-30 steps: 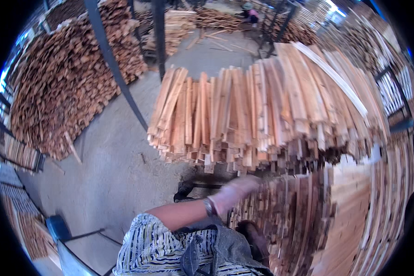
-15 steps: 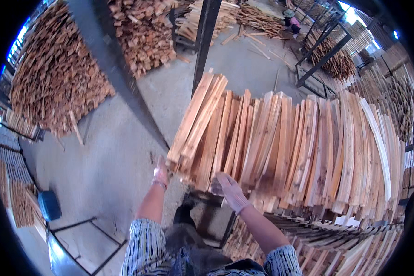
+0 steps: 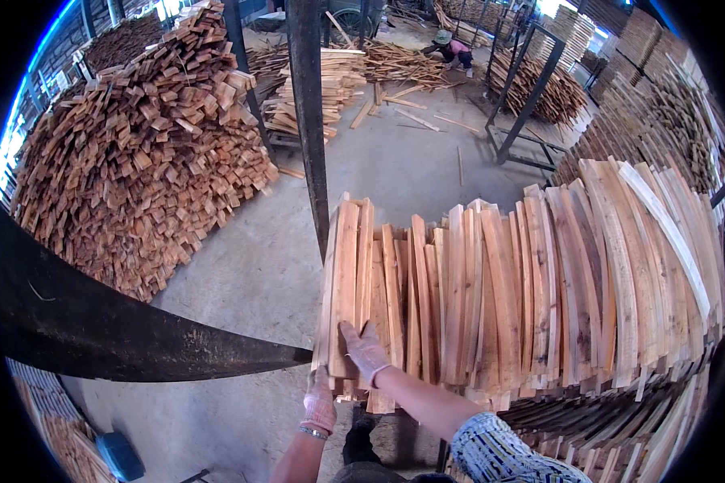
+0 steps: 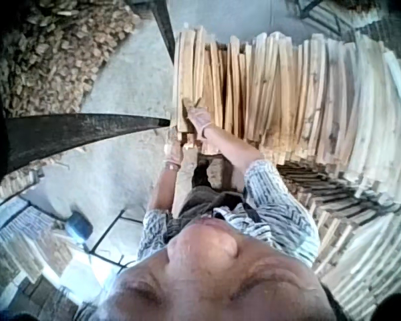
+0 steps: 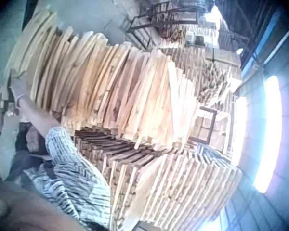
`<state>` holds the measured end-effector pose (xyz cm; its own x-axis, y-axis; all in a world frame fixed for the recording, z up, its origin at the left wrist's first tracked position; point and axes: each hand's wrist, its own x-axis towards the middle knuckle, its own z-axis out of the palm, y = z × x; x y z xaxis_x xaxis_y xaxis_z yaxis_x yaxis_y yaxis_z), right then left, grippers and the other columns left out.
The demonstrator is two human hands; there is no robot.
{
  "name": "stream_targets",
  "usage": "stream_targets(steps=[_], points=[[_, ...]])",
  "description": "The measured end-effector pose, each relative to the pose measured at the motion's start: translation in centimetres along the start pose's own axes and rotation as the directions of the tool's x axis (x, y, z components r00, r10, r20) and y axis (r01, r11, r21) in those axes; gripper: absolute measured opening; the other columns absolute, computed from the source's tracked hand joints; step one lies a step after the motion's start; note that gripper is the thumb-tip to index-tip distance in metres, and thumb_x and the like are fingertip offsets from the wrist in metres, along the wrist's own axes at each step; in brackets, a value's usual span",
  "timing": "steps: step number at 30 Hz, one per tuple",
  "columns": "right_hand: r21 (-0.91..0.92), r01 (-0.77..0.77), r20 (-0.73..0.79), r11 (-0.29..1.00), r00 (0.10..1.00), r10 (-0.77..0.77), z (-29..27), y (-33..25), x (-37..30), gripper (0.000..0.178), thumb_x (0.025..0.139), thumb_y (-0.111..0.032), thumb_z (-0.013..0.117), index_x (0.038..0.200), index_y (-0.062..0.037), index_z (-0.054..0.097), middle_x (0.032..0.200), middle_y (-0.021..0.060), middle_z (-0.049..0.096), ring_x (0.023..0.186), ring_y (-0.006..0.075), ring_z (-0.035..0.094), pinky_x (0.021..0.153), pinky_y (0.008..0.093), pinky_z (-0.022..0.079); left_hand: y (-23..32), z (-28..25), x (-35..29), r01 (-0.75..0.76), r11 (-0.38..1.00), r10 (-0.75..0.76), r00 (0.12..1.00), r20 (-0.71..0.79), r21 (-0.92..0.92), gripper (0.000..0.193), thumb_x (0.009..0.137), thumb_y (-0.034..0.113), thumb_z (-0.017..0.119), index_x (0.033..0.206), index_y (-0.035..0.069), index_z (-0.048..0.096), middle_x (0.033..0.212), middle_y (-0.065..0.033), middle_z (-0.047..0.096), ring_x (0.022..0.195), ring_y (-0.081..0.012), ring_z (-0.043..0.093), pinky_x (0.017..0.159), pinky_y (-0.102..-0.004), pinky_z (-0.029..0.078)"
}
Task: The person picks up wooden planks from a pile and stacks them neatly on a growing stack. The person handles the planks by hand, arranging them in layers to build a stable pile in a warehouse setting.
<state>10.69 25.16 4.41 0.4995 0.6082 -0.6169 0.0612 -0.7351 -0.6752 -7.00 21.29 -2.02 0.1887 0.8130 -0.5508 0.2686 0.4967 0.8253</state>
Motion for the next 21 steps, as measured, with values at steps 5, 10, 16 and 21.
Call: stream_targets(steps=[5,10,16,21], points=[[0.328,0.029,0.262,0.944,0.958,-0.120,-11.7,-2.9,-0.5,0.107,0.086,-0.054,0.068,0.152,0.0087,0.010,0.143,0.0304,0.045,0.130,0.0353,0.050,0.105,0.0343,0.045,16.2,2.0,-4.5,0.176,0.966,-0.079,0.899,0.431,-0.191,0.058,0.093,0.040,0.067,0.131,0.000,0.052,0.118,-0.0091,0.061,0.105,-0.0201,0.058,0.092,-0.0332,0.048],[0.213,0.079,0.206,0.974,0.971,-0.123,-14.3,-0.8,3.0,0.118,0.081,-0.049,0.078,0.152,0.0086,0.003,0.136,0.0206,0.054,0.121,0.0237,0.055,0.103,0.0296,0.044,13.4,11.1,5.2,0.206,0.909,-0.083,0.942,0.326,-0.363,0.068,0.095,0.056,0.055,0.141,0.006,0.049,0.134,-0.0093,0.056,0.116,-0.0238,0.055,0.103,-0.0353,0.042],[0.241,0.028,0.327,0.970,0.939,-0.108,-15.7,4.0,3.2,0.126,0.077,-0.045,0.082,0.154,0.0041,-0.005,0.127,0.0222,0.061,0.119,0.0232,0.057,0.103,0.0301,0.043,10.0,13.6,3.7,0.392,0.857,-0.249,0.884,0.396,-0.336,0.081,0.086,0.052,0.071,0.142,0.002,0.041,0.130,-0.0117,0.058,0.114,-0.0222,0.059,0.098,-0.0361,0.049],[0.264,-0.108,0.454,0.958,0.891,-0.024,-19.2,10.4,-6.9,0.117,0.079,-0.054,0.077,0.154,0.0043,0.008,0.129,0.0185,0.061,0.123,0.0203,0.054,0.109,0.0307,0.038,11.0,10.4,-6.6,0.350,0.935,-0.288,0.845,0.451,-0.059,0.091,0.081,0.047,0.078,0.143,-0.002,0.034,0.129,-0.0170,0.057,0.116,-0.0175,0.056,0.095,-0.0324,0.049]])
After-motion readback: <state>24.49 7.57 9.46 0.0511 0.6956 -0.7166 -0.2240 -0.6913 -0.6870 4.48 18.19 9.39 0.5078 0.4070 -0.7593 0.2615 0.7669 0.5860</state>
